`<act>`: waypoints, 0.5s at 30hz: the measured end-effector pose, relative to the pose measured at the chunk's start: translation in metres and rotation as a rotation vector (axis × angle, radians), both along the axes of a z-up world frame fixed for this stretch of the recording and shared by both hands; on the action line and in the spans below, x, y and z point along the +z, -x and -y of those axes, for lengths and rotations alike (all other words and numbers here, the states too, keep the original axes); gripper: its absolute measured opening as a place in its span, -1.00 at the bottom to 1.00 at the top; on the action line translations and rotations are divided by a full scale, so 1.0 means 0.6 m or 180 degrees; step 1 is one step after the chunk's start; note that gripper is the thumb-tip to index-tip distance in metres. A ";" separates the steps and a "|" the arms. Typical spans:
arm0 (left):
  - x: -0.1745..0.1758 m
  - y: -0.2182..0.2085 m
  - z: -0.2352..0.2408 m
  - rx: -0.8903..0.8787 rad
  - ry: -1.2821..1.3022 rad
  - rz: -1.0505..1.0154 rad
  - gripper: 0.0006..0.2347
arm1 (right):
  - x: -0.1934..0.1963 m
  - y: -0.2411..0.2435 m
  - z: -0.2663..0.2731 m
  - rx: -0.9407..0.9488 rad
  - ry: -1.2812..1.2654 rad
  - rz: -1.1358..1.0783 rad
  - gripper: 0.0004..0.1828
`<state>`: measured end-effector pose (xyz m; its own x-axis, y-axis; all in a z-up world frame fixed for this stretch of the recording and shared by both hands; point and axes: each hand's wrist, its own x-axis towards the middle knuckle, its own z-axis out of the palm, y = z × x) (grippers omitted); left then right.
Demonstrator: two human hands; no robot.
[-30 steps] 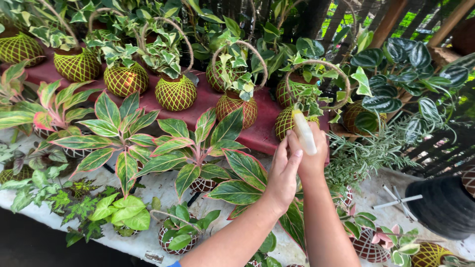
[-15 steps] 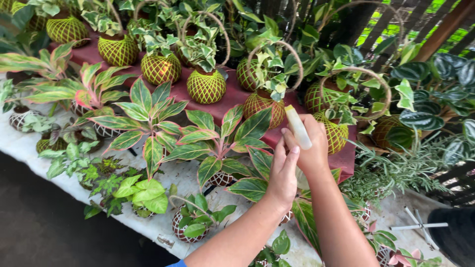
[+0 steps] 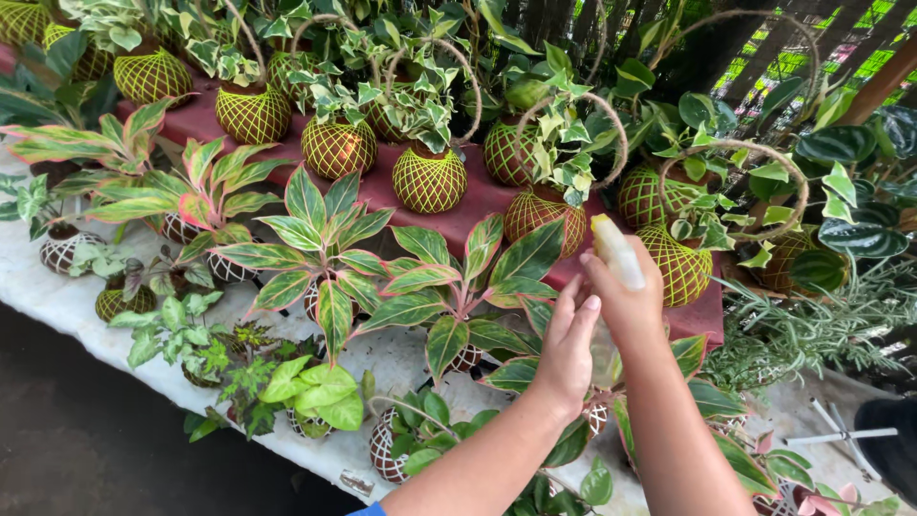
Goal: The person uses a spray bottle to mist the leaves of several potted plants arranged on a red shelf. The person moves along the shelf, spraying each plant in sequence.
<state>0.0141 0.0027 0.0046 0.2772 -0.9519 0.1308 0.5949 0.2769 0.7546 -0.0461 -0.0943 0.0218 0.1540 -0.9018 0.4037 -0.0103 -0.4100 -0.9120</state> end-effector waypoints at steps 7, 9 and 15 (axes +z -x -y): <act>0.035 -0.079 -0.026 -0.0498 0.0366 0.0033 -0.43 | 0.032 -0.051 -0.024 -0.0908 0.0678 -0.0941 -0.79; 0.038 -0.099 -0.031 -0.0528 0.0404 0.0121 -0.42 | 0.034 -0.070 -0.036 -0.0878 0.0492 -0.0704 -0.78; 0.047 -0.146 -0.033 -0.0740 0.0523 0.0196 -0.40 | 0.047 -0.116 -0.055 -0.0818 0.0636 0.0325 -0.75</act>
<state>0.1017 0.0224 0.0326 0.0407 -0.9536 0.2983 0.6113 0.2599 0.7475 0.0232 -0.0615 0.0503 -0.1183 -0.8075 0.5778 -0.0491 -0.5765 -0.8156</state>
